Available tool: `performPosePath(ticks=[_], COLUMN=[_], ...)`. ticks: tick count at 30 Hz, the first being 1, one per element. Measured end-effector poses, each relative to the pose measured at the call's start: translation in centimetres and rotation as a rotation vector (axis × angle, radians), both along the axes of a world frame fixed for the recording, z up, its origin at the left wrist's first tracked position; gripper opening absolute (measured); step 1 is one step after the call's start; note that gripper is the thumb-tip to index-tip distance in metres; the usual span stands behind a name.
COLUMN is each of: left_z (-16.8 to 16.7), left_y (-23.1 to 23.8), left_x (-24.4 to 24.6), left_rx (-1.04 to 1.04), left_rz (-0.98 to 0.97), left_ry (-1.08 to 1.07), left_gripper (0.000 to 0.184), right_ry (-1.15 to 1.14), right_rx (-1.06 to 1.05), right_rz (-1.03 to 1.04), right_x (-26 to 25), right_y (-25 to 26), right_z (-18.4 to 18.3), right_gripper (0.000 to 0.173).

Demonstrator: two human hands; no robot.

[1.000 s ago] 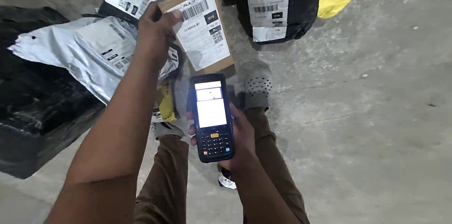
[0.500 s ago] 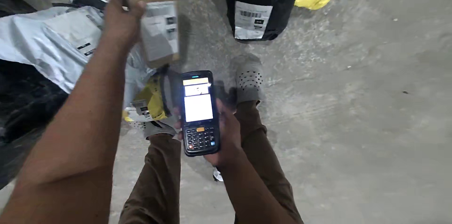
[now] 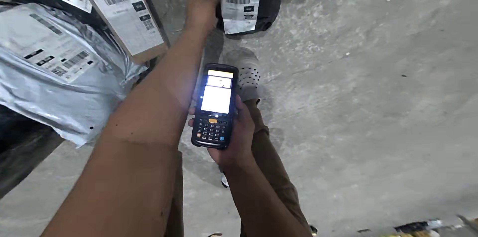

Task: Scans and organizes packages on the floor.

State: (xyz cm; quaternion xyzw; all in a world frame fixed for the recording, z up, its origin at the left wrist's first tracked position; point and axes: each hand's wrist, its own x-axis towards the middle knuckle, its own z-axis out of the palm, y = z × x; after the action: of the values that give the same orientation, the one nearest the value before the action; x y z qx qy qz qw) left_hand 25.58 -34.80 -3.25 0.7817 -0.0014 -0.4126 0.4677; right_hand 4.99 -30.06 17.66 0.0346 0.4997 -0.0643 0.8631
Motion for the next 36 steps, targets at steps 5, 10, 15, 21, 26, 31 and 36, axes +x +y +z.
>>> performPosePath(ticks=[5, 10, 15, 21, 26, 31, 36], left_z=[4.5, 6.3, 9.6, 16.9, 19.2, 18.6, 9.3], left_y=[1.2, 4.2, 7.3, 17.7, 23.9, 13.1, 2.8], left_x=[1.8, 3.5, 3.9, 3.8, 4.3, 5.0, 9.4], left_rx=[-0.035, -0.038, 0.096, 0.386, 0.724, 0.486, 0.254], left_rz=[-0.068, -0.116, -0.101, 0.279, 0.598, 0.208, 0.216], left_ry=[-0.215, -0.317, -0.347, -0.434, -0.564, -0.385, -0.032], left_gripper=[0.027, 0.025, 0.031, 0.042, 0.050, 0.056, 0.054], right_ry=[-0.046, -0.127, -0.204, -0.199, -0.118, -0.082, -0.024], right_rx=[0.099, 0.200, 0.310, 0.328, 0.307, 0.219, 0.227], right_rz=[-0.031, -0.067, -0.071, -0.076, -0.046, -0.030, -0.070], right_x=[0.3, 0.9, 2.0, 5.2, 7.2, 7.8, 7.9], right_y=[-0.5, -0.5, -0.5, -3.3, -6.4, -8.7, -10.5], right_z=[0.6, 1.3, 1.8, 2.8, 3.0, 2.5, 1.7], right_gripper=[0.064, 0.062, 0.059, 0.061, 0.061, 0.058, 0.060])
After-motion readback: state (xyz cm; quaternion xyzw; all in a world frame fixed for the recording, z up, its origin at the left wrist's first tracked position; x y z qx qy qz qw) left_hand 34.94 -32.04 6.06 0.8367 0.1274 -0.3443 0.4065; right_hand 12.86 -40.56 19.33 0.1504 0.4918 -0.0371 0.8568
